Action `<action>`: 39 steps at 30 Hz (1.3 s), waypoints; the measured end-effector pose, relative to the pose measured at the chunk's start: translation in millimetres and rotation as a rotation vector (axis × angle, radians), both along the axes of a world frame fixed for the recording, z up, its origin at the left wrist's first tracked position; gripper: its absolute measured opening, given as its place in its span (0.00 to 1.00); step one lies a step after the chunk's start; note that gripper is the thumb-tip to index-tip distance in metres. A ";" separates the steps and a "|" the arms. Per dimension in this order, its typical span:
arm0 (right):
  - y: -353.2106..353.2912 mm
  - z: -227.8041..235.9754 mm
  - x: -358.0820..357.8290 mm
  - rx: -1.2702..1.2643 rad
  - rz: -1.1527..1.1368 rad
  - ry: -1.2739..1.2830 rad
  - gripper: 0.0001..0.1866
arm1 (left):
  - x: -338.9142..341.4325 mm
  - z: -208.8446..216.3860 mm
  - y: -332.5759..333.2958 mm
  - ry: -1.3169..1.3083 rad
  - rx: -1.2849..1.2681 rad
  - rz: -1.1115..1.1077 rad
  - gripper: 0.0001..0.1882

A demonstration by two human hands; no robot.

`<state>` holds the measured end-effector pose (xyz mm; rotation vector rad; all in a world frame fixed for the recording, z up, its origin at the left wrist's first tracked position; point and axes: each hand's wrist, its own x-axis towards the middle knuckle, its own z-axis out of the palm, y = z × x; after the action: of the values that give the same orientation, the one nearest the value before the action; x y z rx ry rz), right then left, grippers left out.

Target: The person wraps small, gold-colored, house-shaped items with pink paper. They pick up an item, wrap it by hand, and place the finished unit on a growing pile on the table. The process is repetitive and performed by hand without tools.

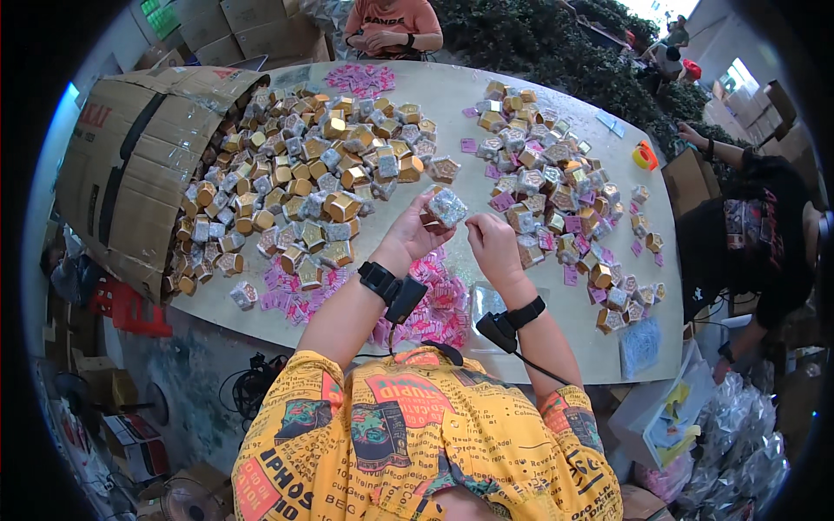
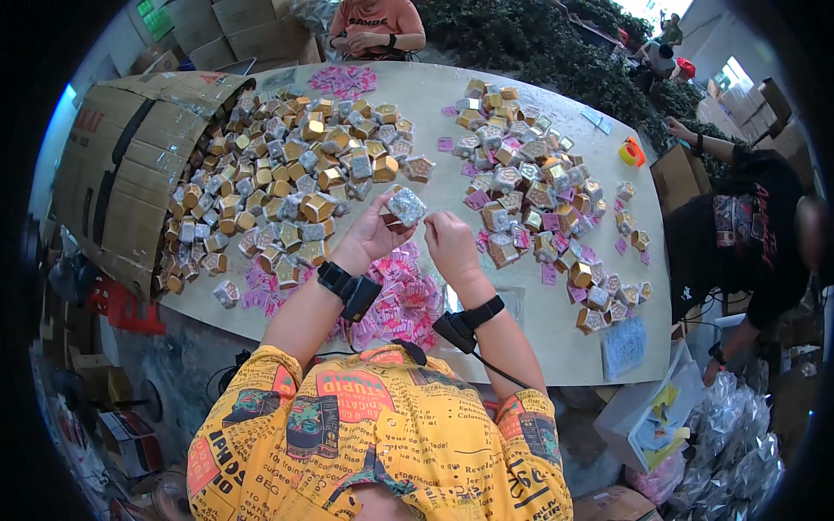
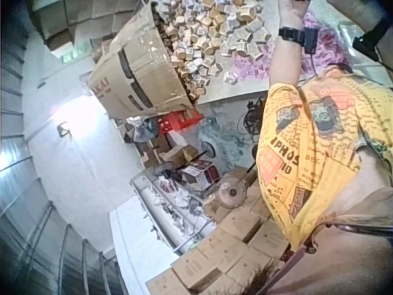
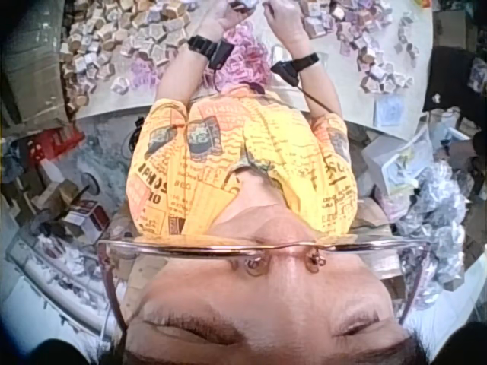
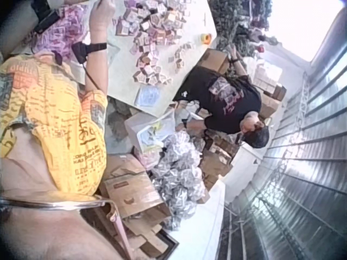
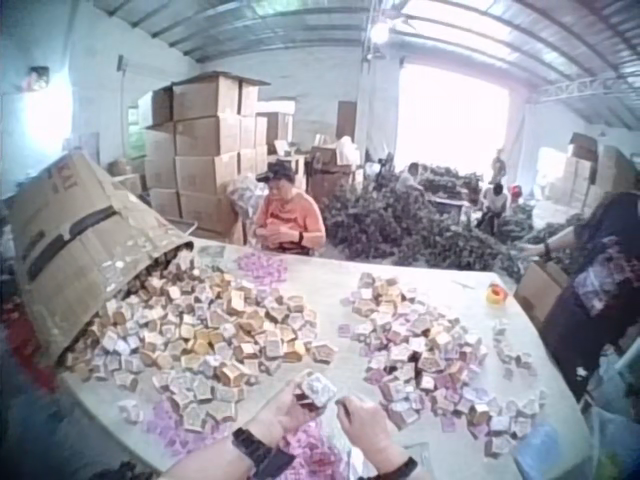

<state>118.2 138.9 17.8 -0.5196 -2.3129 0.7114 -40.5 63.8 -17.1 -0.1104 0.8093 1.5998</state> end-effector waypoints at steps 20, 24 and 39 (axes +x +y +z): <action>-3.9 -7.7 3.5 0.033 -0.035 -0.037 0.04 | 11.0 -5.2 -6.8 0.049 -0.002 0.043 0.26; -5.8 -3.5 3.6 0.036 -0.030 -0.042 0.04 | 10.6 -6.2 -7.4 0.016 -0.004 0.012 0.28; -3.8 -9.0 4.4 0.072 -0.045 -0.108 0.04 | 14.2 -10.0 -6.2 0.115 -0.031 0.062 0.23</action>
<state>122.6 135.1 8.8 -0.5885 -2.4095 0.5890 -26.3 57.6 -27.1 -0.0671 0.9277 1.6640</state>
